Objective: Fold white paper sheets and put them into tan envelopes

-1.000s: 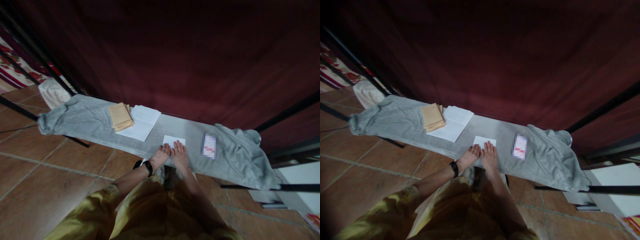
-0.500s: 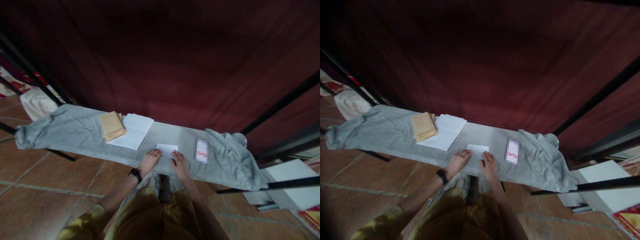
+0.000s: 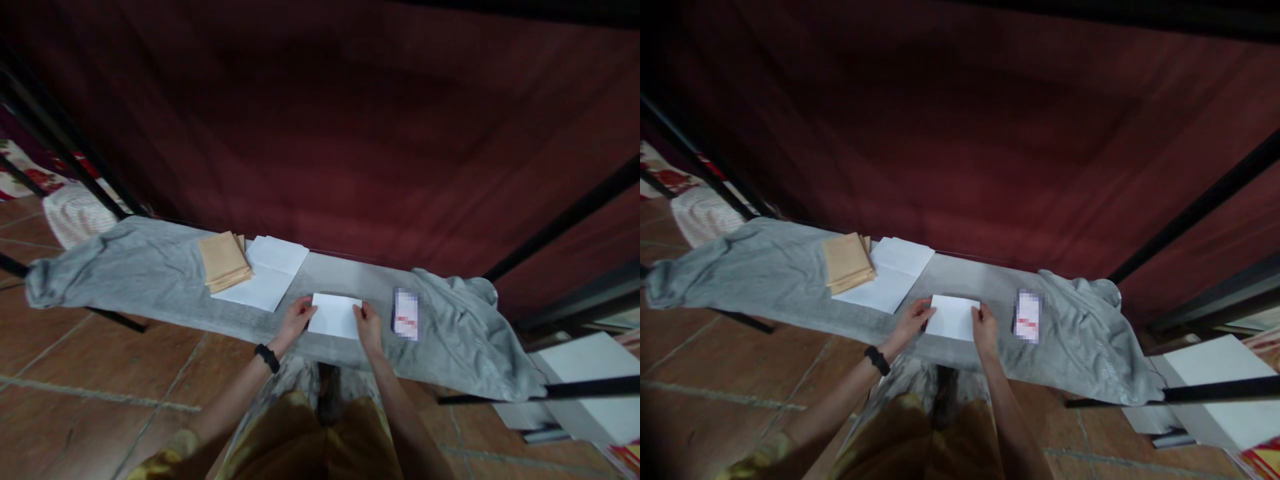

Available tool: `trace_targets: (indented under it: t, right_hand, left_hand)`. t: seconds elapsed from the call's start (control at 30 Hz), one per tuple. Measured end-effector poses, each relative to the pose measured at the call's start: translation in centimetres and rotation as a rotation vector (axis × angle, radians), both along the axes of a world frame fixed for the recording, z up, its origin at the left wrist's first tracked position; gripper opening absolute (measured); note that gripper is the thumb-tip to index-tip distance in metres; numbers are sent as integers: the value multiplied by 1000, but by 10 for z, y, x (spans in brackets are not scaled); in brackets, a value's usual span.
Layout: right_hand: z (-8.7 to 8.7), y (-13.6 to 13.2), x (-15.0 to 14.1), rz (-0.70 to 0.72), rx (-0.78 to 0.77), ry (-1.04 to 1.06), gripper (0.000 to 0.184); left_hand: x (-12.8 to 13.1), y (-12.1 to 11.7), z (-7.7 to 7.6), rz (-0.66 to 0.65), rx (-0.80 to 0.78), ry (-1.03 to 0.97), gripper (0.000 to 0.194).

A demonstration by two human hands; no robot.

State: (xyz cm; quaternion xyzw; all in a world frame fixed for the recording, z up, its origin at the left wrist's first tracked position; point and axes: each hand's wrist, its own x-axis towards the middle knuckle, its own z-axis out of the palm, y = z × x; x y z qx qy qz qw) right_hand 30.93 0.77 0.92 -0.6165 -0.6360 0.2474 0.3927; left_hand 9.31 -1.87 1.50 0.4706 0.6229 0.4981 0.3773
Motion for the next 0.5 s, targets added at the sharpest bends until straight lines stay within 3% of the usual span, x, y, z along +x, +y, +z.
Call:
trace_targets:
  t: [0.2, 0.3, 0.5]
  right_hand:
    - [-17, 2, -6, -59, -4, -154, 45]
    - [-20, 0, -16, -50, 116, -337, 47]
    - [-31, -13, -52, 279, 158, -548, 49]
  left_hand:
    - [6, -3, -18, 9, -55, 116, 37]
    - [10, -3, -16, 9, -79, 382, 43]
    - [31, -13, -10, -35, -68, 957, 41]
